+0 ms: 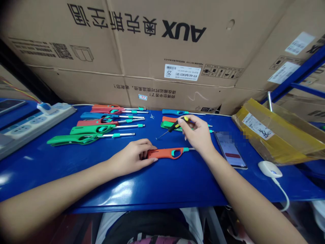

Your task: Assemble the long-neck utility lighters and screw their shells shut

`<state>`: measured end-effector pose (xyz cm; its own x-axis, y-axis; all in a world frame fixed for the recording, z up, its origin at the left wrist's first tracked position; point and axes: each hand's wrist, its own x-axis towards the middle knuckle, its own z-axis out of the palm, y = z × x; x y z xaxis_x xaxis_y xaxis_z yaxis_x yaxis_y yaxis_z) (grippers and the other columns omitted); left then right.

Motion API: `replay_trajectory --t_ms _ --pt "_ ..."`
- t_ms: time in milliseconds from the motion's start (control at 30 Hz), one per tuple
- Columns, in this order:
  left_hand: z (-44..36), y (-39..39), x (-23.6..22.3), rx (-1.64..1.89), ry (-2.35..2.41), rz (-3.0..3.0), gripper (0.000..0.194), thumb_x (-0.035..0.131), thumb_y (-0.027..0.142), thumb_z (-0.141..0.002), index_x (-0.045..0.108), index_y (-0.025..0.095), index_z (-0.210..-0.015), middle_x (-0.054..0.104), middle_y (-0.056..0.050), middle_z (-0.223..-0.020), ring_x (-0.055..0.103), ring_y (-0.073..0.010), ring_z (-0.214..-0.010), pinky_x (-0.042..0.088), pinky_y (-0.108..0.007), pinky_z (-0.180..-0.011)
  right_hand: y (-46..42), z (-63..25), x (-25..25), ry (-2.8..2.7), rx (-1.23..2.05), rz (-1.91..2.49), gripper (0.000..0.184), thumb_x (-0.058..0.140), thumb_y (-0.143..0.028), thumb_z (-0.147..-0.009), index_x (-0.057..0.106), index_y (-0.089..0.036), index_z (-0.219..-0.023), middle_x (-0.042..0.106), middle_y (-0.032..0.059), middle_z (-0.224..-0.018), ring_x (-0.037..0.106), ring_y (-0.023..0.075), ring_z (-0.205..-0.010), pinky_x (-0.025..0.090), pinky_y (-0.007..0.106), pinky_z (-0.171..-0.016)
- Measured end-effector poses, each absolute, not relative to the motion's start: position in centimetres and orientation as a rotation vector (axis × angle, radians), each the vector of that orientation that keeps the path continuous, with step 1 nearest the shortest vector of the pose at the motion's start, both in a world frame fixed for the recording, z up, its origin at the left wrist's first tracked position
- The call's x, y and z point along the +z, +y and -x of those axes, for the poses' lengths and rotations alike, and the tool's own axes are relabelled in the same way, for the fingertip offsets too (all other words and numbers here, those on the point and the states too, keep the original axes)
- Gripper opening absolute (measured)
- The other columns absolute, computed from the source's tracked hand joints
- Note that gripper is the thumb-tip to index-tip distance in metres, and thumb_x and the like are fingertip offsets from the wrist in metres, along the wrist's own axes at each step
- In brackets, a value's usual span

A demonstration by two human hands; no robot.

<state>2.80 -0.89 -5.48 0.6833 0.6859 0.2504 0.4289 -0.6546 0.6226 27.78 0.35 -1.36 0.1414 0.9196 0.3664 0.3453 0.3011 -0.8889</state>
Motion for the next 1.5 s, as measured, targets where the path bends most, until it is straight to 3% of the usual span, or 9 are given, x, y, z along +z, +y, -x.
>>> replay_trajectory --t_ms 167,367,567,700,933,1133,1267,1367,1500 --pt "-3.0 -1.2 -5.4 0.677 0.831 -2.298 0.027 0.070 0.027 -0.088 0.072 0.014 -0.112 0.064 -0.005 -0.092 0.060 -0.0114 -0.068 0.052 -0.024 -0.062 0.0 -26.8 1.4 -1.331 0.740 1.149 0.038 0.074 -0.057 -0.079 0.068 -0.022 -0.091 0.064 0.0010 -0.076 0.061 0.0128 -0.056 0.052 0.023 -0.039" --pt "-3.3 -0.7 -5.8 0.811 1.024 -2.069 0.026 0.073 0.029 -0.083 0.073 0.014 -0.104 0.070 -0.006 -0.092 0.062 -0.0110 -0.063 0.052 -0.024 -0.058 0.2 -26.0 -0.1 -1.136 0.858 1.072 0.041 0.068 -0.062 -0.082 0.060 -0.022 -0.087 0.062 -0.0001 -0.073 0.066 0.0149 -0.059 0.053 0.024 -0.041" --pt "-3.1 -0.2 -5.0 0.959 1.075 -1.921 0.030 0.075 0.030 -0.081 0.074 0.016 -0.107 0.069 -0.003 -0.086 0.058 -0.0100 -0.063 0.050 -0.023 -0.059 0.7 -26.0 -3.0 -0.995 0.972 1.102 0.040 0.066 -0.061 -0.084 0.054 -0.022 -0.086 0.061 -0.0008 -0.071 0.064 0.0143 -0.058 0.056 0.026 -0.047" --pt "-2.6 -0.2 -4.5 0.907 1.015 -2.021 0.016 0.071 0.029 -0.087 0.078 0.017 -0.094 0.069 -0.003 -0.084 0.058 -0.0101 -0.065 0.047 -0.022 -0.059 0.6 -26.0 -3.6 -0.997 1.014 1.119 0.037 0.063 -0.059 -0.088 0.053 -0.023 -0.087 0.060 -0.0009 -0.071 0.064 0.0137 -0.059 0.057 0.026 -0.049" --pt "-2.5 0.0 -4.2 0.833 1.003 -2.006 0.013 0.070 0.026 -0.087 0.079 0.017 -0.085 0.071 -0.003 -0.079 0.060 -0.0112 -0.067 0.047 -0.023 -0.061 0.3 -25.7 -3.4 -0.971 1.037 1.106 0.034 0.066 -0.054 -0.087 0.054 -0.022 -0.083 0.062 -0.0007 -0.073 0.062 0.0117 -0.058 0.056 0.023 -0.048" --pt "-3.0 0.2 -4.1 0.911 1.021 -1.425 0.016 0.079 0.030 -0.078 0.078 0.016 -0.085 0.076 -0.003 -0.081 0.063 -0.0102 -0.064 0.055 -0.022 -0.062 0.4 -26.0 -3.0 -0.834 1.035 1.063 0.026 0.062 -0.045 -0.090 0.052 -0.023 -0.082 0.060 -0.0020 -0.072 0.063 0.0117 -0.057 0.057 0.024 -0.048" --pt "-3.4 0.2 -4.0 0.945 1.015 -0.943 0.014 0.081 0.025 -0.079 0.078 0.014 -0.087 0.077 -0.005 -0.084 0.065 -0.0069 -0.063 0.056 -0.014 -0.059 0.3 -26.0 -2.9 -0.811 1.059 1.045 0.023 0.070 -0.038 -0.081 0.053 -0.022 -0.083 0.061 -0.0031 -0.072 0.063 0.0111 -0.055 0.056 0.023 -0.046" --pt "-3.7 0.1 -3.9 0.909 1.007 -0.724 0.006 0.073 0.015 -0.086 0.078 0.012 -0.087 0.077 -0.005 -0.082 0.068 -0.0065 -0.063 0.057 -0.012 -0.058 0.1 -25.8 -3.0 -0.832 1.102 1.057 0.032 0.081 -0.031 -0.070 0.055 -0.022 -0.086 0.062 -0.0036 -0.077 0.063 0.0109 -0.057 0.054 0.021 -0.044" --pt "-4.0 0.2 -3.7 0.925 1.000 -0.585 0.016 0.063 0.005 -0.092 0.077 0.010 -0.086 0.078 -0.006 -0.080 0.070 -0.0065 -0.061 0.060 -0.011 -0.059 -0.1 -25.5 -3.5 -0.895 1.091 1.058 0.040 0.086 -0.030 -0.066 0.055 -0.022 -0.089 0.060 -0.0041 -0.084 0.065 0.0111 -0.061 0.057 0.022 -0.045"
